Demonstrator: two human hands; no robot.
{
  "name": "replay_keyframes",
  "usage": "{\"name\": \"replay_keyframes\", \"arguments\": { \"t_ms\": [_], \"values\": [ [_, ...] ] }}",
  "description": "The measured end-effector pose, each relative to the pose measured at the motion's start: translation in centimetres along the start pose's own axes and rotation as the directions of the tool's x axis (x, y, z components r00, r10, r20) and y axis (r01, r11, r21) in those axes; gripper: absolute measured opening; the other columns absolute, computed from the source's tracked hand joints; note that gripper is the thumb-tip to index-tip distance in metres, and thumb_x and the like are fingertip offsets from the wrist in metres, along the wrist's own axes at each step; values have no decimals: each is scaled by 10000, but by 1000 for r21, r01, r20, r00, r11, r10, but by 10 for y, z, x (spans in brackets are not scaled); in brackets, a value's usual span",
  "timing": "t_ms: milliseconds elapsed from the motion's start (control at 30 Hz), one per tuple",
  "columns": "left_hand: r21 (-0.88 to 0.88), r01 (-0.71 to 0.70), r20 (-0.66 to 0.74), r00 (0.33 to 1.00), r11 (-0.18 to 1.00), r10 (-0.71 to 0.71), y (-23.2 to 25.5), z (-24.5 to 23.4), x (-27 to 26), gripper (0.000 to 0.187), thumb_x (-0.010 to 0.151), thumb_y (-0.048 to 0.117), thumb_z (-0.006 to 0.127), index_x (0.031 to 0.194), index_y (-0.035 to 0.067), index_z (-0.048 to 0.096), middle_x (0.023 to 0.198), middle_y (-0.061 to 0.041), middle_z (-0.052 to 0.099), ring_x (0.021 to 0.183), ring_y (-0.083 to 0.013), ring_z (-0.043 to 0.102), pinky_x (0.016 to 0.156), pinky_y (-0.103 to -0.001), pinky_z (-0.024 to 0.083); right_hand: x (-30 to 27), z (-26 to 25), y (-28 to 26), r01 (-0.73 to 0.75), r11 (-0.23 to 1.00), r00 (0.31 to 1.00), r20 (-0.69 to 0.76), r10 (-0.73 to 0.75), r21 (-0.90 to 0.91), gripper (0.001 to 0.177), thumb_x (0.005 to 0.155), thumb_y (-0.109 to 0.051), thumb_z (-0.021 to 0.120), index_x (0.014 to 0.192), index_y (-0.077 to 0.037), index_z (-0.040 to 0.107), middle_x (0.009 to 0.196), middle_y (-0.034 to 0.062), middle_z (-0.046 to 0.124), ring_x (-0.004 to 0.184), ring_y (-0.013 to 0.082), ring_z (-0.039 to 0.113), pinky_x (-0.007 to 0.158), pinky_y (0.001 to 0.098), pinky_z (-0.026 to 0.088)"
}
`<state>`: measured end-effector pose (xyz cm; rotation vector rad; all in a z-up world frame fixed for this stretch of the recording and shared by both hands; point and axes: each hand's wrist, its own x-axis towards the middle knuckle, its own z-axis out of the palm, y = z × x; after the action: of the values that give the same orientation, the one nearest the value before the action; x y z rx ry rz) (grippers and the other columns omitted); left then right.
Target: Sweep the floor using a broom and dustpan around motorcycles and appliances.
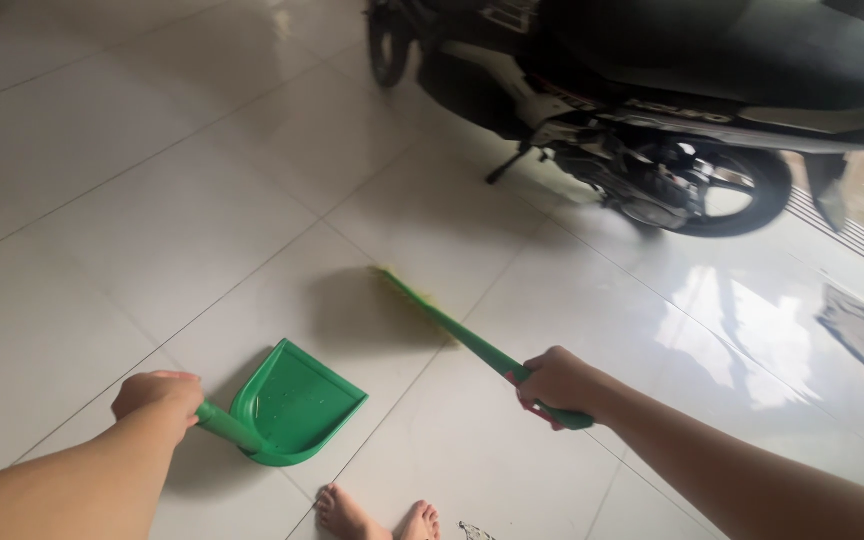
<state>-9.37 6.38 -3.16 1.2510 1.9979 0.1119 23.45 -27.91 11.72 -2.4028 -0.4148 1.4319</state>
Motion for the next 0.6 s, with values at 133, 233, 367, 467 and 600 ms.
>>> {"name": "replay_keyframes", "arguments": {
  "t_ms": [133, 233, 367, 467, 600],
  "values": [
    [-9, 0, -22, 1000, 1000, 0, -23, -5, -9, 165, 906, 15, 670, 890, 119, 797, 966, -115, 761, 742, -261, 753, 649, -334, 615, 10, 23, -20, 2, 997, 999, -41, -5, -72, 241, 780, -62, 680, 1002, -3, 752, 680, 104, 648, 503, 177, 599, 445, 315, 519],
    [-12, -12, -32, 999, 1000, 11, -38, -7, -12, 164, 905, 29, 646, 887, 106, 790, 937, -122, 777, 726, -263, 753, 664, -362, 613, 19, 34, -21, 25, 992, 1000, 16, -23, -124, 255, 758, -71, 684, 990, 3, 760, 693, 112, 660, 509, 183, 615, 450, 308, 521],
    [-9, 49, -59, 997, 999, -49, -58, -13, -4, 134, 925, 87, 638, 906, 65, 769, 866, -153, 784, 680, -262, 752, 629, -366, 609, 18, 51, -19, 116, 976, 980, 178, -83, -183, 277, 748, -115, 689, 956, 53, 765, 681, 140, 644, 496, 196, 603, 425, 312, 497],
    [11, 93, -71, 993, 996, -92, -68, -13, 1, 158, 943, 136, 636, 924, 31, 753, 810, -178, 786, 643, -260, 751, 595, -364, 607, -13, 64, -22, 104, 952, 976, 216, -41, -286, 293, 733, -80, 677, 1009, -25, 760, 717, 103, 662, 526, 180, 633, 459, 299, 554],
    [-4, 118, -64, 991, 993, -118, -77, -5, -6, 145, 936, 118, 643, 925, 19, 749, 785, -191, 774, 619, -265, 746, 571, -362, 600, -19, 49, -9, 167, 933, 955, 286, -73, -319, 305, 760, -86, 681, 1053, -51, 758, 707, 84, 644, 499, 160, 608, 430, 292, 508]
  ]
}}
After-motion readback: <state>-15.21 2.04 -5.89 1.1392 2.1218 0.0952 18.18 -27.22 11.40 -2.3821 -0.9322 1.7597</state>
